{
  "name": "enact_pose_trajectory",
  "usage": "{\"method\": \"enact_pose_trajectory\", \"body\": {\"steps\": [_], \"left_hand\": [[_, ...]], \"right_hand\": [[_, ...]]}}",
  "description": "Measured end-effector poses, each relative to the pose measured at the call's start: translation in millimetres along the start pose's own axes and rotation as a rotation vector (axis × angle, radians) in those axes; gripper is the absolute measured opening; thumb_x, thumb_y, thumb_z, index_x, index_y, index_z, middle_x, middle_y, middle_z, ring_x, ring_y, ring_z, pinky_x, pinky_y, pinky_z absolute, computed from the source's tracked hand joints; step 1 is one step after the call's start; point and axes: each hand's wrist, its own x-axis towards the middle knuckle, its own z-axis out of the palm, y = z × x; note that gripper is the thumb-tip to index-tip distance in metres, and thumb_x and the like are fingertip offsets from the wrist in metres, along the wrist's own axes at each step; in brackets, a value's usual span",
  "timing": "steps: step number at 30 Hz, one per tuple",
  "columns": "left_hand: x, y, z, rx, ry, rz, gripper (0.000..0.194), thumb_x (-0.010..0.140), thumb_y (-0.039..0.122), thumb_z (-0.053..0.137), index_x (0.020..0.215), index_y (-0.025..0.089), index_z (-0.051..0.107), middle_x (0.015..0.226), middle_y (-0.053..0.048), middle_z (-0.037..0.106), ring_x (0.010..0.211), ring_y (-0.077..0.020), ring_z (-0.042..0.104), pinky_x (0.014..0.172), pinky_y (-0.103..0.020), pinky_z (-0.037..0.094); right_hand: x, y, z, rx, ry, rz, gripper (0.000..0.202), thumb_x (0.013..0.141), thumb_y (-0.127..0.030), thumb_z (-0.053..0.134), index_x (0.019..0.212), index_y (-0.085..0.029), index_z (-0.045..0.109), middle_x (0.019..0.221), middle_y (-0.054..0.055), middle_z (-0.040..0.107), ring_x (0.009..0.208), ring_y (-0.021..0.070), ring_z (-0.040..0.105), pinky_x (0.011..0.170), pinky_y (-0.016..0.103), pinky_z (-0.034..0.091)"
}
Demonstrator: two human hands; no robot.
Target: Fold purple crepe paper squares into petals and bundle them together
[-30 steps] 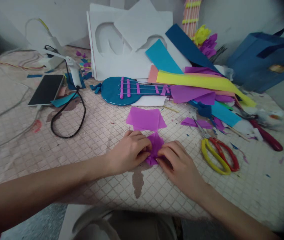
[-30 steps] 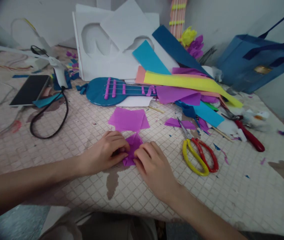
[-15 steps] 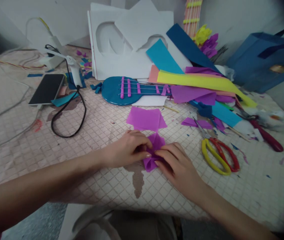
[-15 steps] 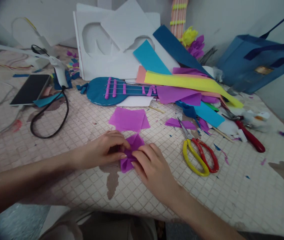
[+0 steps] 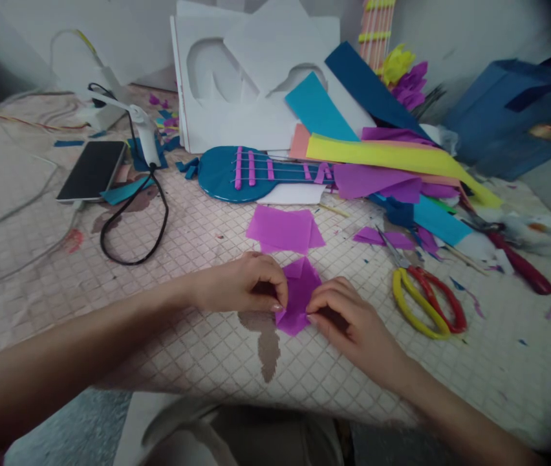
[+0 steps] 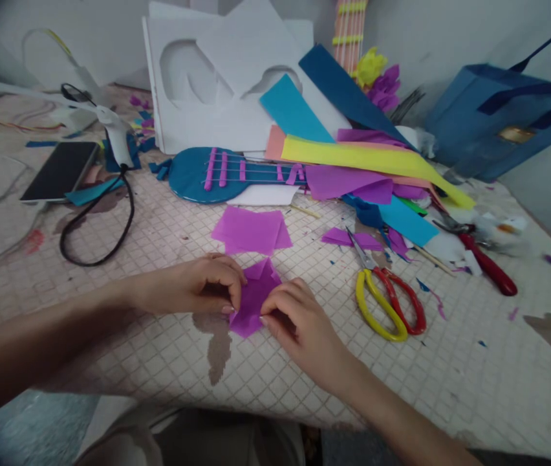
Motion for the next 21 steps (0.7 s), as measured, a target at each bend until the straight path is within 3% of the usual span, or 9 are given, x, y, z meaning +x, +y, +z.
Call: {"method": "enact_pose_trajectory", "body": {"steps": [6,10,21], "left_hand": [[4,7,18.0,0.116,0.168,-0.123,0.007,0.082,0.011,0.059,0.079,0.017,0.060,0.080,0.002,0.064,0.087,-0.0147,0.054,0.092,-0.035,0.033],[4,10,27.2,0.162,0.239,-0.120,0.008,0.083,0.010,0.055,0.081,0.016,0.059,0.081,0.002,0.062,0.087,-0.0147,0.054,0.094,-0.038,0.032],[4,11,32.9,0.272,0.322,-0.123,0.007,0.083,0.011,0.055,0.080,0.017,0.058,0.079,0.000,0.061,0.085,-0.0168,0.053,0.088,-0.037,0.036]], "right_hand": [[3,-3,9,-0.110,0.084,0.022,0.009,0.089,-0.011,0.050,0.085,-0.019,0.052,0.080,0.002,0.056,0.082,0.0177,0.047,0.072,0.033,0.040],[3,-4,12,-0.168,0.116,0.014,0.010,0.088,-0.010,0.050,0.085,-0.019,0.051,0.078,0.002,0.056,0.080,0.0175,0.047,0.071,0.032,0.040],[1,0,15,-0.235,0.179,0.032,0.010,0.086,-0.012,0.054,0.091,-0.020,0.051,0.078,0.002,0.056,0.079,0.0183,0.050,0.069,0.032,0.045]]}}
